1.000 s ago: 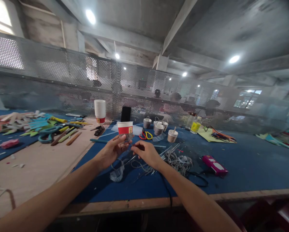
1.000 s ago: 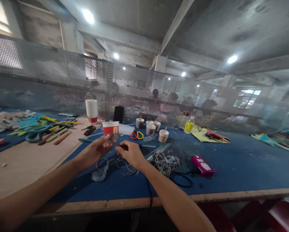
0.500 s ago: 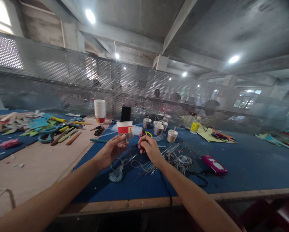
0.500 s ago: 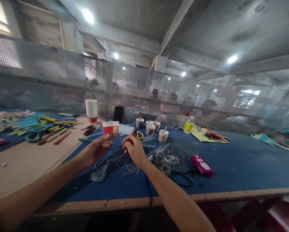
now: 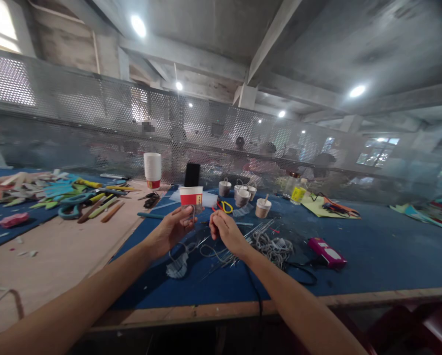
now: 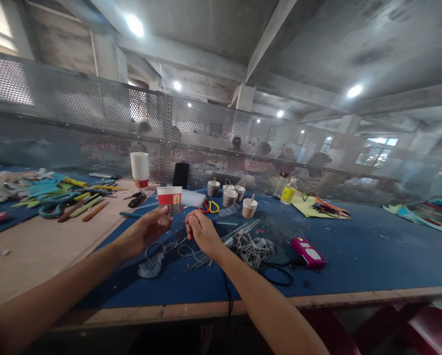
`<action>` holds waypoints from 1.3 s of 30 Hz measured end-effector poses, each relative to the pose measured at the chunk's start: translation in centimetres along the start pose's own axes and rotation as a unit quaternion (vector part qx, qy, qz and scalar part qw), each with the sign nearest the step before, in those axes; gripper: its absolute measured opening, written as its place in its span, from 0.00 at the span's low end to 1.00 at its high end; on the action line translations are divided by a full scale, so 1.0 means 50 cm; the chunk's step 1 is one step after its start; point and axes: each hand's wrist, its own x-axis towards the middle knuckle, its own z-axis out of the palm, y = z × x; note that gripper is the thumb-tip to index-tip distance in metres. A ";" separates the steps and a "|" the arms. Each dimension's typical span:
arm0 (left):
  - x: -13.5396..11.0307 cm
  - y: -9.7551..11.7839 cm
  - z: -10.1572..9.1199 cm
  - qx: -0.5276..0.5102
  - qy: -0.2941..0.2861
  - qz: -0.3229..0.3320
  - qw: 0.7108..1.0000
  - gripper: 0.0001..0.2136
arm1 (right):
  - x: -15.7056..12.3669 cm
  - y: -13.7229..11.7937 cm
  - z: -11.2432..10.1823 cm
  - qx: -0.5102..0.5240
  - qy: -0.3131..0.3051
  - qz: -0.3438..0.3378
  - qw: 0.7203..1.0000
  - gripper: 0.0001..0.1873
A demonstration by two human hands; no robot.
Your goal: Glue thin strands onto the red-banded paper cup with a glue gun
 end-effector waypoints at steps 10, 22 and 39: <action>0.002 0.000 -0.008 0.004 -0.004 -0.004 1.000 0.03 | 0.018 -0.003 -0.028 -0.148 0.050 -0.020 0.988 0.11; 0.007 -0.007 -0.020 -0.007 -0.024 -0.010 1.000 0.05 | 0.000 0.030 -0.139 -0.589 -0.019 0.182 0.787 0.23; 0.011 -0.004 -0.030 -0.017 -0.024 -0.008 1.000 0.07 | 0.026 0.049 -0.160 -0.256 0.196 0.102 0.941 0.21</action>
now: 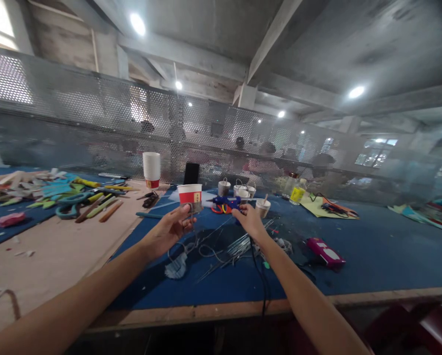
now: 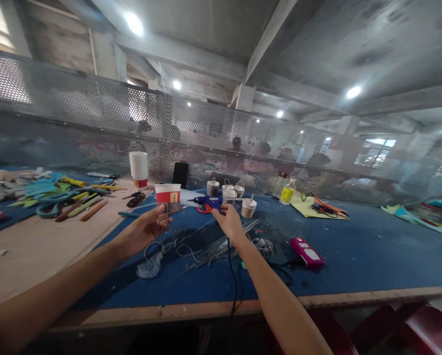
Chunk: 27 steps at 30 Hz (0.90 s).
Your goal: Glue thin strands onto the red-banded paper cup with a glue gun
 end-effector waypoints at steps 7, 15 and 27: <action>-0.003 0.002 0.007 -0.007 0.027 -0.002 1.000 0.08 | -0.034 -0.053 -0.002 0.331 -0.031 -0.049 0.942 0.23; 0.002 0.001 0.006 0.003 0.031 -0.008 0.999 0.09 | -0.074 -0.090 -0.004 0.256 -0.087 -0.121 0.955 0.18; 0.012 -0.005 -0.004 0.026 0.037 -0.003 0.999 0.09 | -0.094 -0.090 0.006 0.198 -0.135 -0.122 0.963 0.21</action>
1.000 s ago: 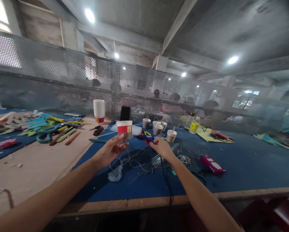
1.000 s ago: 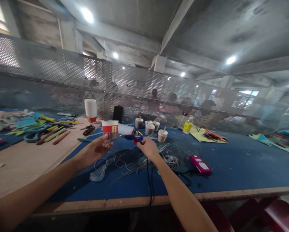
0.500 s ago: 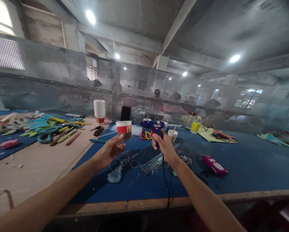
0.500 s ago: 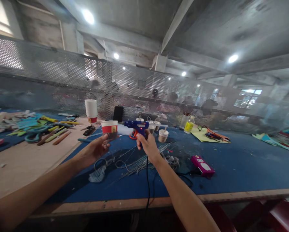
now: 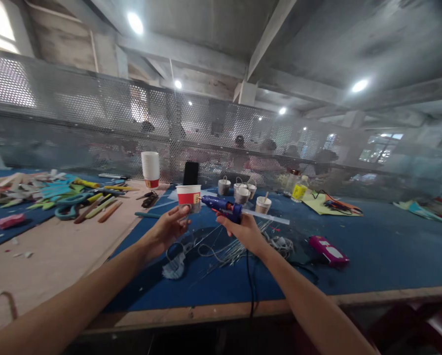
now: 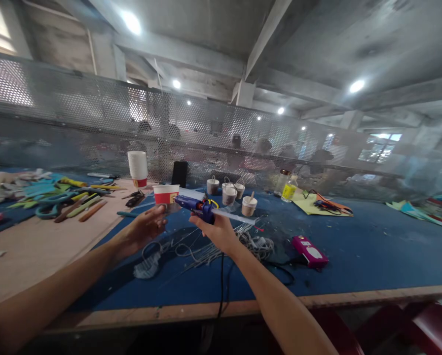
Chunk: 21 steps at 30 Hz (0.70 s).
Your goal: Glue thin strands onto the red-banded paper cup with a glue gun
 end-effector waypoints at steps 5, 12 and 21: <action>-0.004 0.000 0.007 0.012 -0.003 0.010 1.000 0.09 | -0.001 0.021 0.002 -0.081 -0.005 -0.054 0.995 0.18; -0.008 0.003 0.015 0.020 0.003 0.013 1.000 0.11 | 0.003 0.043 0.006 -0.111 0.001 -0.103 0.988 0.18; -0.006 0.000 0.008 0.019 -0.002 0.016 1.000 0.13 | 0.002 0.057 0.002 -0.051 -0.030 -0.069 0.996 0.15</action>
